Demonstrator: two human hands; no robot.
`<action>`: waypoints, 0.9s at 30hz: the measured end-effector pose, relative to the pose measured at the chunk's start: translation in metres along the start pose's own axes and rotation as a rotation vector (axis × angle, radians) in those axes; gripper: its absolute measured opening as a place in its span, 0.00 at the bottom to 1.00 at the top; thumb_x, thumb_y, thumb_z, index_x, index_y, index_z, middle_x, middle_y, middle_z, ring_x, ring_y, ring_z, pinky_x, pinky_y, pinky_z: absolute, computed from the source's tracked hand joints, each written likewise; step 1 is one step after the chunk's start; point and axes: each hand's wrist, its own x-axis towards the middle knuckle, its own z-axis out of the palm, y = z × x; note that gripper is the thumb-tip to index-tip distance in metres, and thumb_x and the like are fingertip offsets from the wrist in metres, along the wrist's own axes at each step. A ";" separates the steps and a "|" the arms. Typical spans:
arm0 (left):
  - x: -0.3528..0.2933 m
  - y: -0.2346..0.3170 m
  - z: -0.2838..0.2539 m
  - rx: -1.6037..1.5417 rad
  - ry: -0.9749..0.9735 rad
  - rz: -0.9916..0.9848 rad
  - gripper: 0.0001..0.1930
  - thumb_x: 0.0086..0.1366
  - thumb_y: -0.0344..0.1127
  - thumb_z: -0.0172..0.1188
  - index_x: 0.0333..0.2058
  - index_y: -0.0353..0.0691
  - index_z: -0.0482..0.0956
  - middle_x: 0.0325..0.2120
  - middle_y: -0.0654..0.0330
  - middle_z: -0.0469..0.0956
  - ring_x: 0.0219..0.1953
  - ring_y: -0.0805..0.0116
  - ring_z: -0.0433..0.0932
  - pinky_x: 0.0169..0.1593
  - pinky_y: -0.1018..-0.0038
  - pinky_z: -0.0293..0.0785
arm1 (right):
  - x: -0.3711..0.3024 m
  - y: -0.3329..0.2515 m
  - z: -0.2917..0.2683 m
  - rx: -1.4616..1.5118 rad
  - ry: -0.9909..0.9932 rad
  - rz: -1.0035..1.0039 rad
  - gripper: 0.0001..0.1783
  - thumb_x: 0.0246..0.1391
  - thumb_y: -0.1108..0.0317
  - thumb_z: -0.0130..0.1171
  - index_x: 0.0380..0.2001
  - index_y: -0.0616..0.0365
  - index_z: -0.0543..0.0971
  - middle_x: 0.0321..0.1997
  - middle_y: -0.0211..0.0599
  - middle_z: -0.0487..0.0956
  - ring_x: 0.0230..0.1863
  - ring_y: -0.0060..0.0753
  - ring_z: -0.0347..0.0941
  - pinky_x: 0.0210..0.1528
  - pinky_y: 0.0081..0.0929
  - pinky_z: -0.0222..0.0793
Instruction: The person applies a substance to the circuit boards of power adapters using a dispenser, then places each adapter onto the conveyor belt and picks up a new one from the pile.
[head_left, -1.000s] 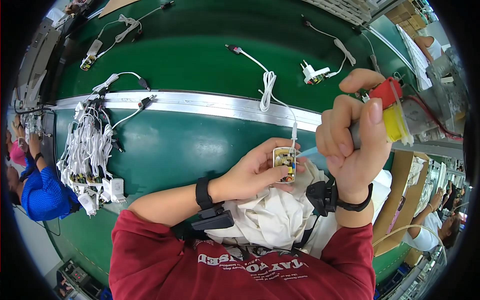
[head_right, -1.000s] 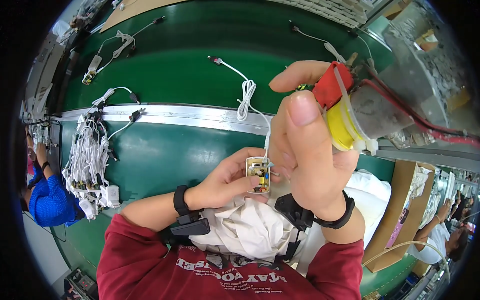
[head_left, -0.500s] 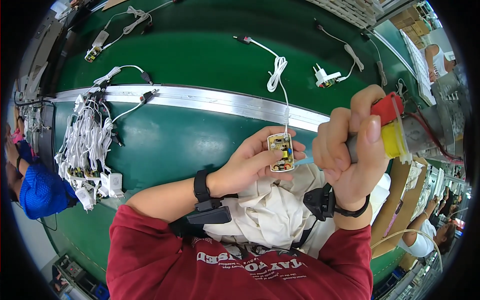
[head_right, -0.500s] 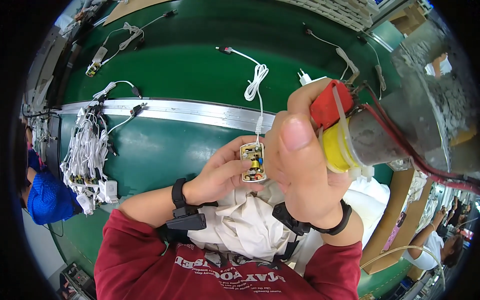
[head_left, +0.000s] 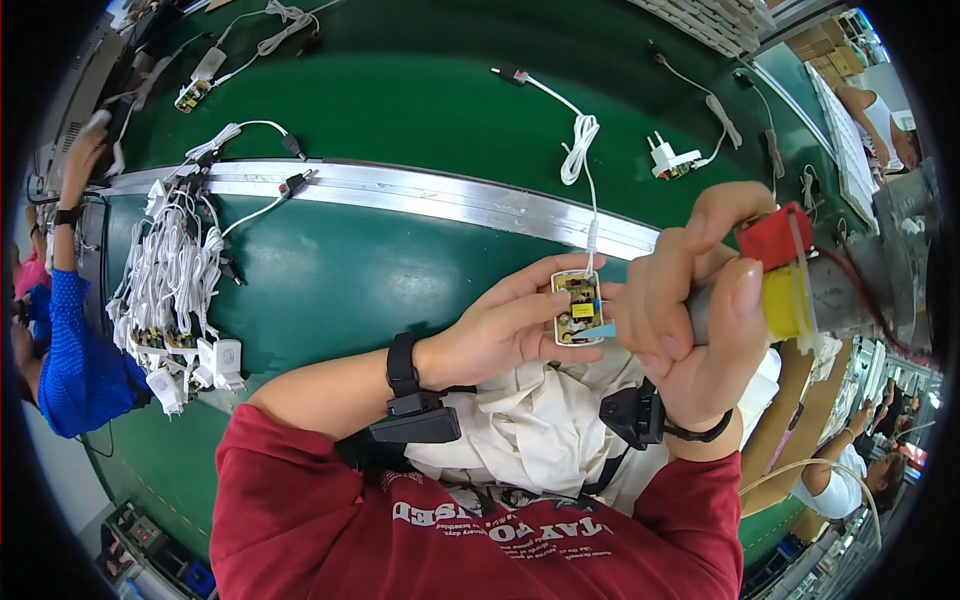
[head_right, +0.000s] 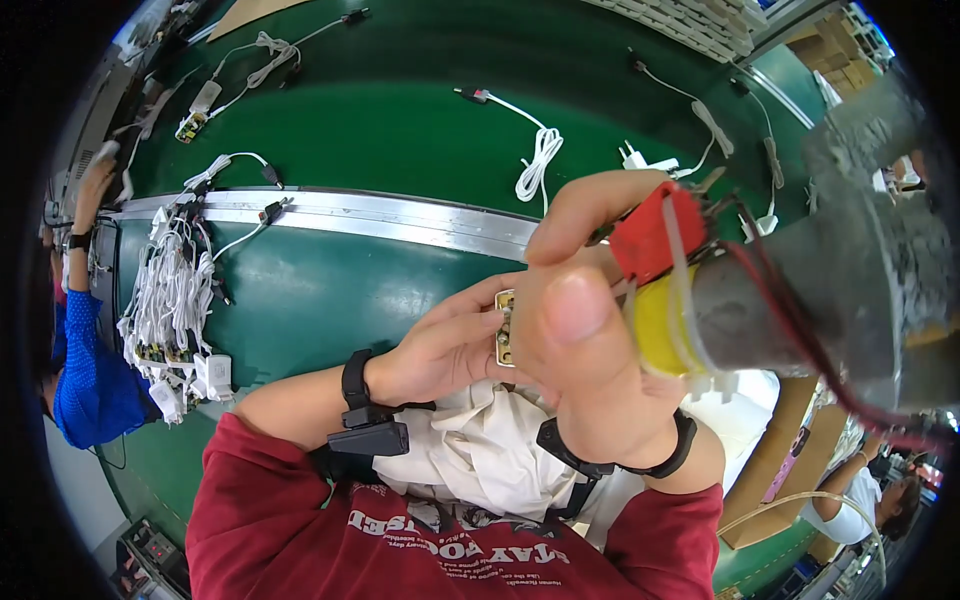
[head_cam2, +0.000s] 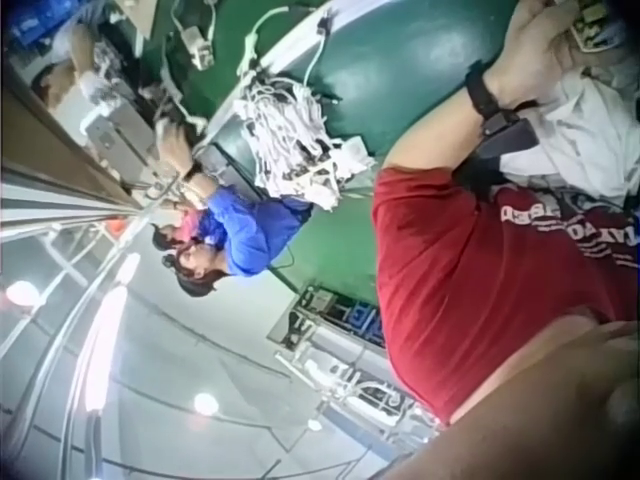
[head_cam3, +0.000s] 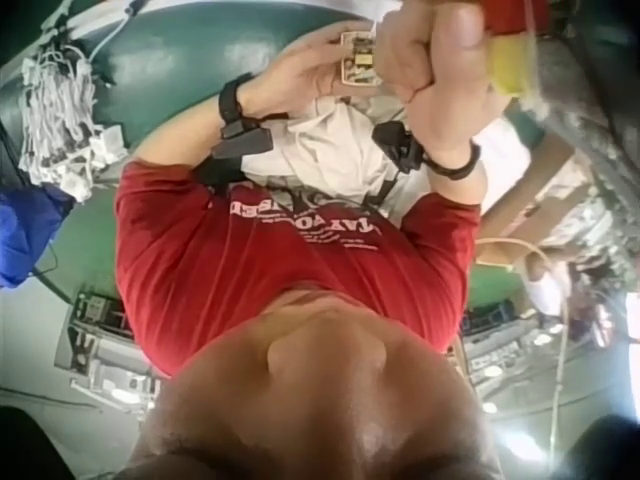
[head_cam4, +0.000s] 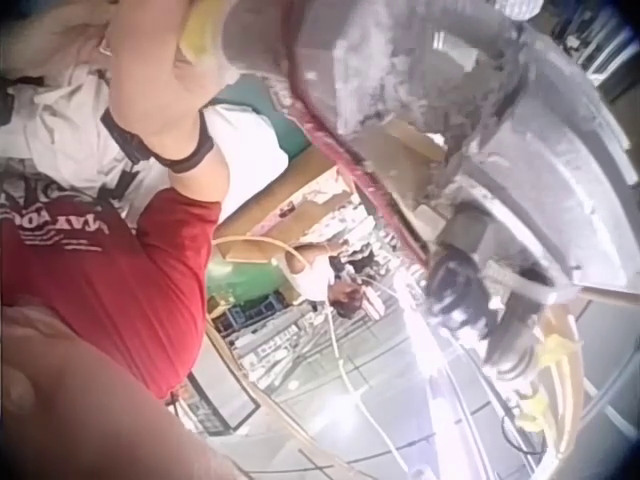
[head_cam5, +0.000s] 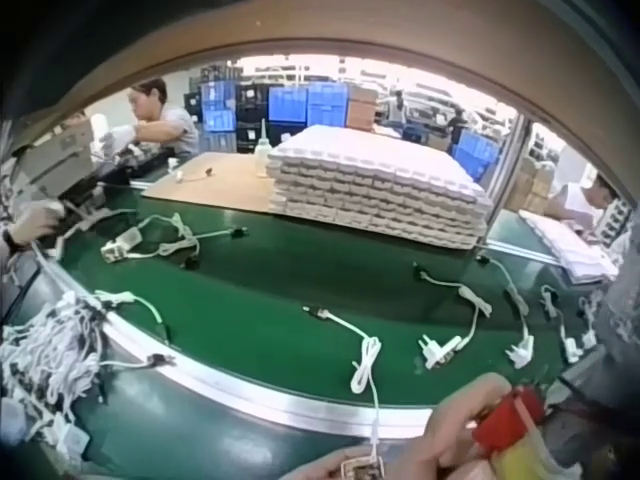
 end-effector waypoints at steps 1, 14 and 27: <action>0.000 0.000 -0.001 0.004 -0.018 0.008 0.22 0.69 0.32 0.42 0.60 0.43 0.53 0.56 0.54 0.63 0.57 0.61 0.67 0.56 0.59 0.69 | 0.001 0.000 0.001 0.001 -0.003 0.002 0.19 0.62 0.49 0.42 0.36 0.55 0.58 0.10 0.23 0.56 0.08 0.14 0.49 0.10 0.15 0.45; -0.001 -0.001 -0.005 0.005 -0.051 0.029 0.22 0.69 0.33 0.42 0.60 0.42 0.53 0.56 0.54 0.62 0.56 0.61 0.67 0.57 0.59 0.68 | 0.003 0.001 0.009 0.051 0.053 0.068 0.22 0.60 0.46 0.45 0.35 0.54 0.57 0.10 0.24 0.57 0.07 0.14 0.49 0.10 0.15 0.45; 0.010 0.014 0.005 0.243 0.092 0.016 0.21 0.68 0.33 0.46 0.58 0.41 0.56 0.53 0.54 0.66 0.56 0.62 0.68 0.53 0.61 0.73 | 0.007 -0.006 -0.009 0.078 0.022 -0.011 0.24 0.62 0.48 0.40 0.42 0.61 0.58 0.10 0.23 0.56 0.07 0.15 0.50 0.09 0.16 0.45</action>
